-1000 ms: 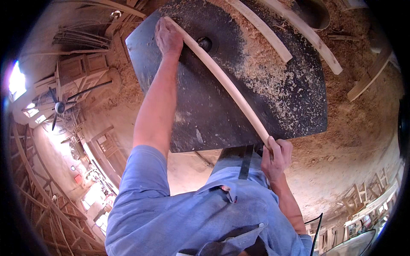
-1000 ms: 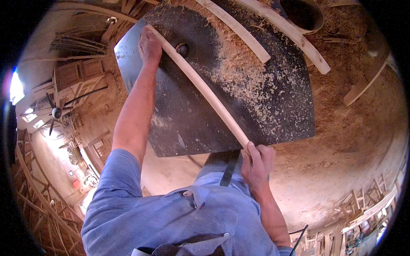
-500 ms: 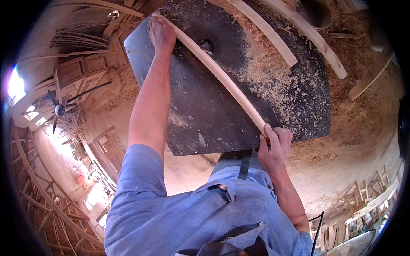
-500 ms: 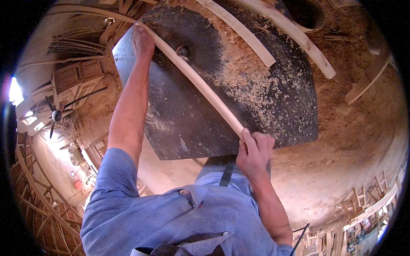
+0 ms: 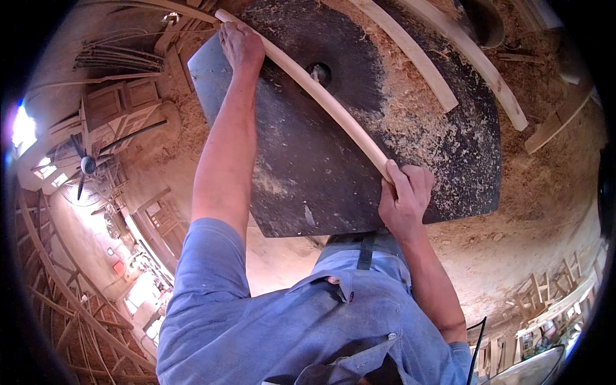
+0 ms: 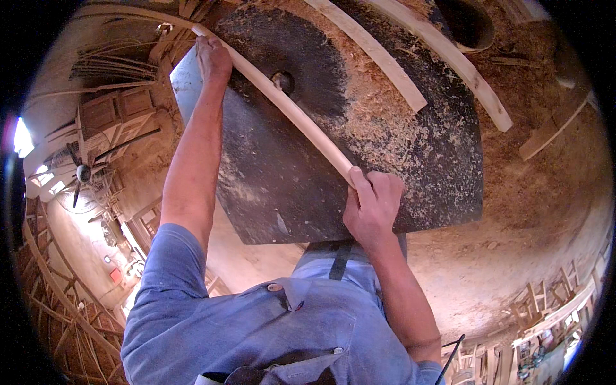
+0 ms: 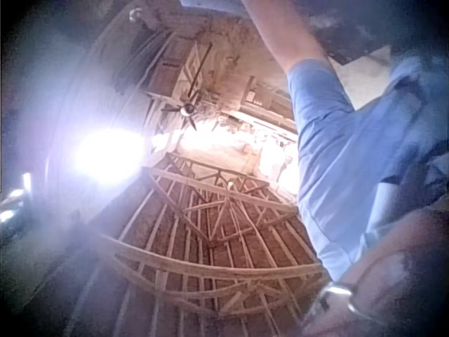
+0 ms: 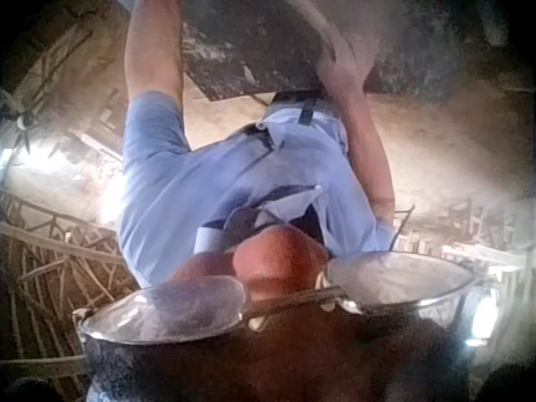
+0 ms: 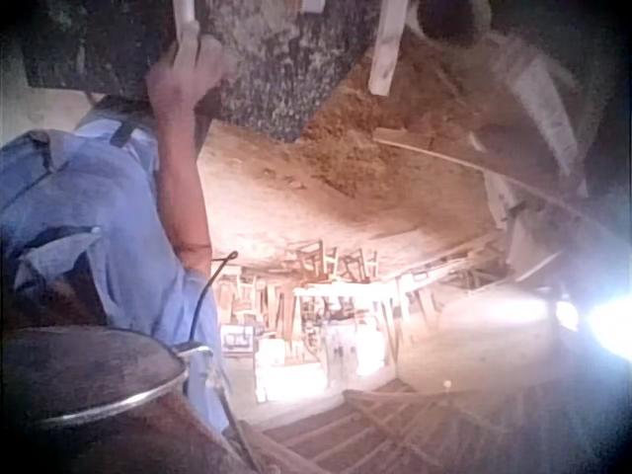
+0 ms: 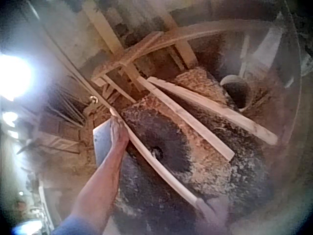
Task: The person uses a spindle sander to round and smooth a long wooden dowel. They repeatedly feed the dowel through the machine, rotate it, and inspect the surface, then place the finished piece on a nearby workbench.
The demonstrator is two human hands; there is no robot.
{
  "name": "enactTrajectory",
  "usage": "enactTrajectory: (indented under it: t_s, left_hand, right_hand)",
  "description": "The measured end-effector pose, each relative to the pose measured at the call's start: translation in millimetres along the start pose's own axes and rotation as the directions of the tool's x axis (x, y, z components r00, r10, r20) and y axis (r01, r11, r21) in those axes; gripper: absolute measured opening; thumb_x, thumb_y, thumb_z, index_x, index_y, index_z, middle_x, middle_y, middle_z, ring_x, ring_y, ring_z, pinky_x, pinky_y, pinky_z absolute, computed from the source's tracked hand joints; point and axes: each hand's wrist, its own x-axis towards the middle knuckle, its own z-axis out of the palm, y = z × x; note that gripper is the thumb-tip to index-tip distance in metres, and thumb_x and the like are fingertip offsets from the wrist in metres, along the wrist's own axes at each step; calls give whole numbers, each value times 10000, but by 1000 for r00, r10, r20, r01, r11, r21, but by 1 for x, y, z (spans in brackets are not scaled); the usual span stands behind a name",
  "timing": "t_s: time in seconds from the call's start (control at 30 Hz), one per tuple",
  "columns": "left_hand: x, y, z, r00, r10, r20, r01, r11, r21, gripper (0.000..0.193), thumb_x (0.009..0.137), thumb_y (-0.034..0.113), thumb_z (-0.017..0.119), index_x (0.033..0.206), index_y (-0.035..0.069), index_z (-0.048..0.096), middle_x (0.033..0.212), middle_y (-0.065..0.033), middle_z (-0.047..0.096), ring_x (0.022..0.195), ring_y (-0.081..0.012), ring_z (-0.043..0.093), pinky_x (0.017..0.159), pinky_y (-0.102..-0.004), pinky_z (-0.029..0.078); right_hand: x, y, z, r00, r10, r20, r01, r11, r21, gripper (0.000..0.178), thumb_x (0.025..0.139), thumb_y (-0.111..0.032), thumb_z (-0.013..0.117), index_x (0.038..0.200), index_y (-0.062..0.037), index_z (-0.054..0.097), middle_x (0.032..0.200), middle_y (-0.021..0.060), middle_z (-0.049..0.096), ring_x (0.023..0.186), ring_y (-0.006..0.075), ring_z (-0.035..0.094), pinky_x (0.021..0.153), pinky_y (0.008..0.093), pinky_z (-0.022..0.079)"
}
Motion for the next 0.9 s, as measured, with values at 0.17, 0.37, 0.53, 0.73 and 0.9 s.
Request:
enactTrajectory:
  t_s: [0.17, 0.37, 0.53, 0.73, 0.9]
  left_hand:
    - [8, 2, -6, 997, -40, 70, 41, 999, -13, 549, 1083, 259, 387, 1465, -131, 442, 1566, -347, 408, 1516, -445, 326, 1280, -478, 229]
    - [14, -2, -6, 993, -49, 103, 51, 999, -17, 582, 1081, 286, 414, 1492, -126, 406, 1585, -345, 381, 1528, -449, 301, 1289, -468, 197]
    - [18, -3, -7, 989, -88, 115, 94, 994, -48, 600, 1068, 277, 453, 1503, -131, 383, 1594, -340, 370, 1537, -452, 276, 1290, -469, 180]
    - [30, -9, -2, 990, -91, 110, 94, 995, -26, 601, 1027, 259, 504, 1466, -138, 397, 1532, -323, 437, 1496, -470, 320, 1272, -487, 204]
    - [45, -13, 2, 978, -155, 141, 162, 986, -41, 596, 968, 239, 591, 1405, -132, 426, 1446, -322, 497, 1443, -467, 377, 1252, -498, 230]
  right_hand:
    - [20, -5, 14, 1000, -32, 1, 32, 999, 22, 461, 713, 14, 775, 1167, -40, 710, 958, 104, 572, 887, 331, 572, 803, 456, 420]
    - [43, -13, 35, 998, -43, -39, 45, 998, 50, 438, 711, 26, 756, 1143, -30, 712, 935, 107, 573, 875, 327, 574, 799, 453, 418]
    - [60, -18, 50, 997, -51, -56, 55, 995, 81, 387, 713, 28, 747, 1094, -27, 705, 926, 113, 578, 864, 331, 571, 797, 452, 416]
    - [84, -27, 74, 994, -69, -85, 79, 990, 120, 273, 702, 37, 742, 937, -52, 634, 895, 115, 559, 845, 331, 559, 778, 457, 407]
    - [107, -37, 95, 992, -91, -90, 103, 985, 138, 276, 706, 51, 728, 932, -58, 613, 900, 121, 543, 860, 336, 552, 775, 457, 402]
